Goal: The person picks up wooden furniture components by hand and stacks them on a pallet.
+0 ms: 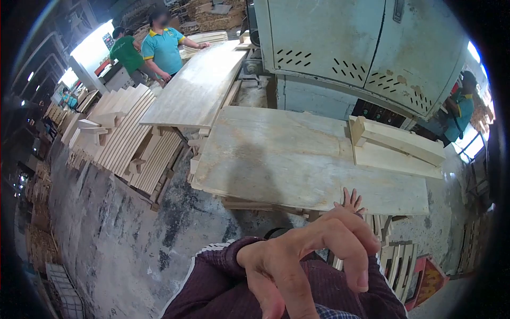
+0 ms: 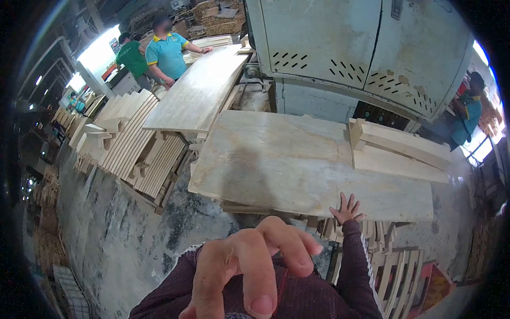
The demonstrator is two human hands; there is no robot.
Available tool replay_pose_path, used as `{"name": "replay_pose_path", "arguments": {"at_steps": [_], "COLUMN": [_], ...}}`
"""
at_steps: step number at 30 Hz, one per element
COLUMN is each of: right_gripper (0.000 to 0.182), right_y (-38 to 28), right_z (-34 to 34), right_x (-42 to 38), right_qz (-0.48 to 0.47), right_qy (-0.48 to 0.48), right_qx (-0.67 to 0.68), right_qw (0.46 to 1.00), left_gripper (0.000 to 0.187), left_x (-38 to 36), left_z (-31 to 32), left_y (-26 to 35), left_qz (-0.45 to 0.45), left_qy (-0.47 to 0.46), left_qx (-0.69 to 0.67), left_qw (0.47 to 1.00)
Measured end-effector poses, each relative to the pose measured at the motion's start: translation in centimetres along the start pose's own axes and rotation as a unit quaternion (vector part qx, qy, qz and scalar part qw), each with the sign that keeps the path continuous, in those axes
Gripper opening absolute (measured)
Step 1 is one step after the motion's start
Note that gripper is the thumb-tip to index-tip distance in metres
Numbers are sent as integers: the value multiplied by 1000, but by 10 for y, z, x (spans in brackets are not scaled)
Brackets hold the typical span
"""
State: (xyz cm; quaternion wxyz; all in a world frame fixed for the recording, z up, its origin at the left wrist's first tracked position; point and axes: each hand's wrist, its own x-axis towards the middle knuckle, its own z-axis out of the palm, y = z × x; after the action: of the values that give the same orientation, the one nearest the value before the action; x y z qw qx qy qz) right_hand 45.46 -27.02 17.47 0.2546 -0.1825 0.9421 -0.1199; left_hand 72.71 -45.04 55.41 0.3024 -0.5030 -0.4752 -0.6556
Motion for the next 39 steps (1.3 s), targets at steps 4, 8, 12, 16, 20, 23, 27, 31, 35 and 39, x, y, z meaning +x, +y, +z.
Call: {"name": "replay_pose_path", "arguments": {"at_steps": [4,8,12,16,20,23,27,31,35,39], "right_gripper": [98,98,99,99,98,98,98,97,97,96], "right_y": [5,2,-1,-6,-3,-6,-5,9,41,-7], "right_z": [1,-4,-7,-9,-6,-7,-3,11,42,-2], "right_x": [2,-2,-10,-4,-3,-3,0,5,37,-1], "right_qz": [-15,-8,-16,7,7,8,7,-7,-73,17], "right_qy": [8,-8,3,-11,-10,-8,4,17,69,4], "right_qx": [4,14,31,4,5,5,-1,16,-99,10], "right_qw": [1000,1000,999,1000,1000,1000,1000,1000,990,1000], "left_gripper": [29,33,24,19,22,13,11,21,22,20], "left_x": [8,17,16,5,3,9,7,-1,4,5], "left_z": [1,4,11,18,17,14,12,30,11,3], "left_y": [-12,-48,-52,-55,-51,-8,-7,-37,-18,-11], "left_qz": [61,203,181,103,157,-137,-95,59,-56,-94], "left_qy": [-5,-11,-6,1,3,47,80,149,103,79], "left_qx": [-27,-77,-126,-236,-242,-216,-240,-280,-227,-210], "left_qw": [998,976,975,966,958,966,963,946,967,970]}}
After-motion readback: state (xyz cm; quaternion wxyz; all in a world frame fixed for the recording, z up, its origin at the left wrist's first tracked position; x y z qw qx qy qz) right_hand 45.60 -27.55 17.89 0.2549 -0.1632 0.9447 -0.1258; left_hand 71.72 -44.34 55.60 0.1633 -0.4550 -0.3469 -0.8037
